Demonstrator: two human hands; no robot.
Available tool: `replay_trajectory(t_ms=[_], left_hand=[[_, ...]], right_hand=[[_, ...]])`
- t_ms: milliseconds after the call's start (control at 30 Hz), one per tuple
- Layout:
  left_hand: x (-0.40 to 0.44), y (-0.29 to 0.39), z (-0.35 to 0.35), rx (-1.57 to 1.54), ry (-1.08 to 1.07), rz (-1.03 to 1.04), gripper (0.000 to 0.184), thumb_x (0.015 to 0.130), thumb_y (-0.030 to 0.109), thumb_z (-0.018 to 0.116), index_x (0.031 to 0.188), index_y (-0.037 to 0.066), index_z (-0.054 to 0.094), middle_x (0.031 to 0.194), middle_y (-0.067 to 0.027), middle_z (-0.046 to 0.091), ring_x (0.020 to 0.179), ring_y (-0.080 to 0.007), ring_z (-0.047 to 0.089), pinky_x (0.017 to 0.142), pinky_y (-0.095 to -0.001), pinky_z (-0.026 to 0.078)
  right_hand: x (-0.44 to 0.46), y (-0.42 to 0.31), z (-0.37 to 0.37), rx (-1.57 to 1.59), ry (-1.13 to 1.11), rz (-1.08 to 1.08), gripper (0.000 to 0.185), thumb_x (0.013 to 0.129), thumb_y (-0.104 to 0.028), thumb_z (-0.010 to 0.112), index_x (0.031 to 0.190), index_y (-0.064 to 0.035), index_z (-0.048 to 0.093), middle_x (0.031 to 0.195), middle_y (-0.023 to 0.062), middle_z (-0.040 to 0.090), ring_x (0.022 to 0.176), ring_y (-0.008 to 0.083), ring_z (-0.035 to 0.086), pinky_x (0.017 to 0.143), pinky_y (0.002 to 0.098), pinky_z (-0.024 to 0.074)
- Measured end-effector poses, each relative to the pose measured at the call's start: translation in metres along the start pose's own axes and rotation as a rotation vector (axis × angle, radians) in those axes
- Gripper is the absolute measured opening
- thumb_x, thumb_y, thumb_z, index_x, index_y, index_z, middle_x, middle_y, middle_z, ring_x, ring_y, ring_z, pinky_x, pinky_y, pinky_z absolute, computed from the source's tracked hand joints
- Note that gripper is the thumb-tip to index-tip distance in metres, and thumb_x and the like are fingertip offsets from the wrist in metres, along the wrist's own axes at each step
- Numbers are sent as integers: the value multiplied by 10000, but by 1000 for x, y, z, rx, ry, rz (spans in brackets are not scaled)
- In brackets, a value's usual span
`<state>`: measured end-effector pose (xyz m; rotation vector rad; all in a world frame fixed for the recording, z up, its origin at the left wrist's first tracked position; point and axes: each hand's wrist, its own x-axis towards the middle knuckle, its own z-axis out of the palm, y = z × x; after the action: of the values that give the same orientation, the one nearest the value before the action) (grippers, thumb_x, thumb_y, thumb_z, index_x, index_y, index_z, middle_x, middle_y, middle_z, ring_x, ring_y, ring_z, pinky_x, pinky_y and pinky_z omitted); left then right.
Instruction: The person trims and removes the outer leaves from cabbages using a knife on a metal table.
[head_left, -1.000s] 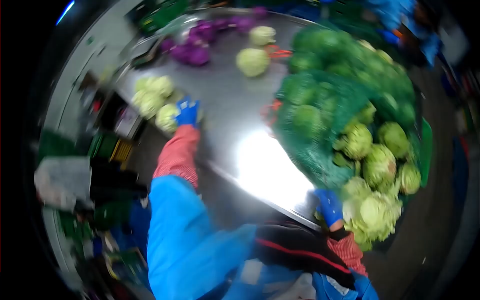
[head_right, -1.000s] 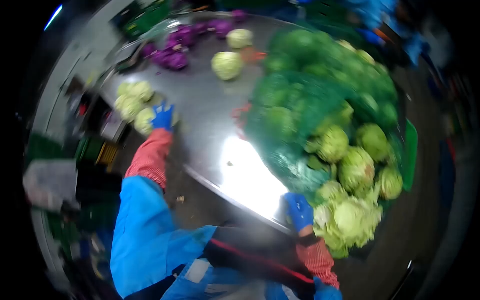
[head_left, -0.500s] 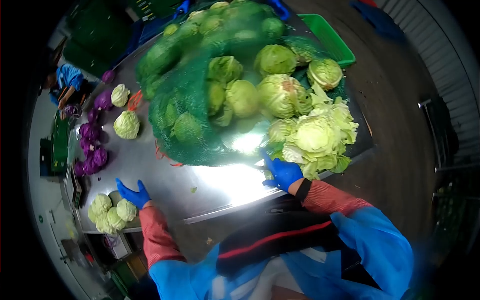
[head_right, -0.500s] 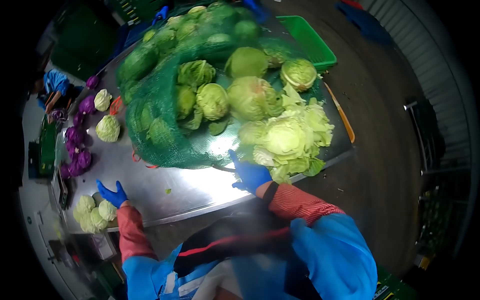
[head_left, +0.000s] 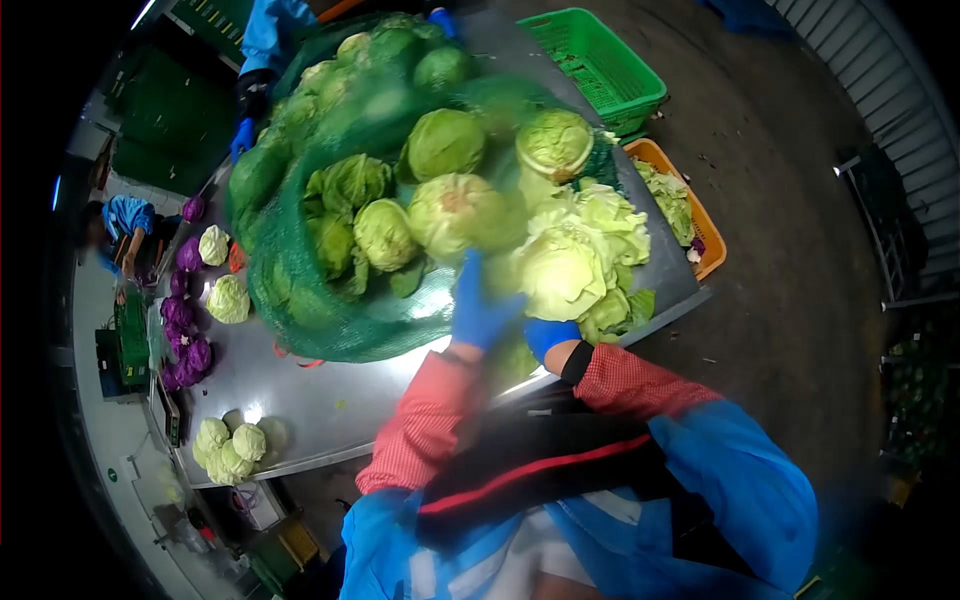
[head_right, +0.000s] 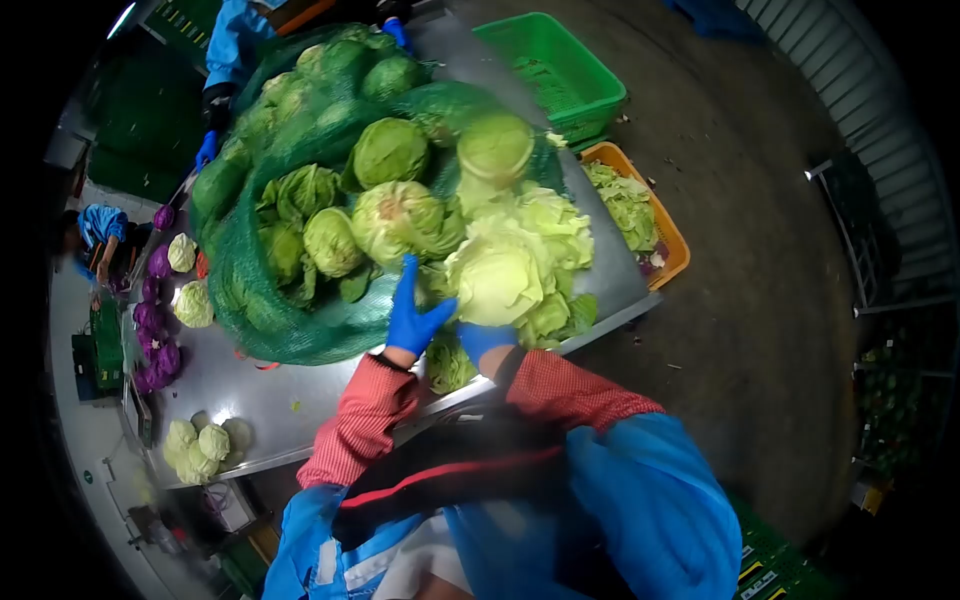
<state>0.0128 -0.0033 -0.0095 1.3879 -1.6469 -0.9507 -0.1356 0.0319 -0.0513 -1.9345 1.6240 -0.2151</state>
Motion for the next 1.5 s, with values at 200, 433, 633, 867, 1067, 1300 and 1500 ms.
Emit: replay_trajectory(t_ms=[200,433,633,867,1067,1300,1500], left_hand=[[36,54,121,394,-128,93,1013,671,417,826,1431,5,298,1409,-251,392,1293,-353,409,1095,-429,295],[64,102,216,-140,-246,31,937,740,267,813,1473,39,275,1452,-196,374,1311,-338,409,1074,-399,352],[100,111,173,-222,69,58,576,832,94,686,1365,50,473,1306,-116,551,1210,-232,517,991,-338,443],[169,41,102,-276,340,-203,464,953,216,563,1356,7,466,1319,-107,544,1195,-212,523,1010,-321,420],[255,29,101,-655,336,-760,697,920,608,445,1296,28,538,1165,-161,634,1039,-306,619,887,-401,517],[243,78,117,-742,235,-786,725,883,606,535,1293,7,540,1204,-210,610,1084,-304,599,922,-392,487],[130,134,83,394,-38,260,879,621,239,881,1375,81,459,1205,-160,484,1103,-280,503,875,-385,482]], right_hand=[[9,122,7,-96,69,109,591,967,-427,400,1449,-92,337,1455,140,404,1312,288,416,1096,404,327],[13,236,-138,70,-46,-108,473,977,-348,420,1422,-192,399,1199,138,600,1022,294,601,898,408,478],[58,289,-225,-347,-6,-223,530,927,-183,455,1436,-296,362,968,131,659,799,321,663,695,437,530],[96,224,-201,612,276,-232,309,895,-265,620,1175,-134,615,1040,126,678,784,281,676,676,353,539],[153,175,-147,1168,166,62,665,919,-470,583,1379,-27,397,980,118,643,649,146,596,574,278,499],[182,183,-147,1479,-7,116,560,937,-505,528,1285,-71,466,863,50,593,589,118,572,476,249,452],[109,153,-230,1883,-274,234,603,960,-556,447,1292,-57,505,1052,70,628,810,127,635,627,235,533]])
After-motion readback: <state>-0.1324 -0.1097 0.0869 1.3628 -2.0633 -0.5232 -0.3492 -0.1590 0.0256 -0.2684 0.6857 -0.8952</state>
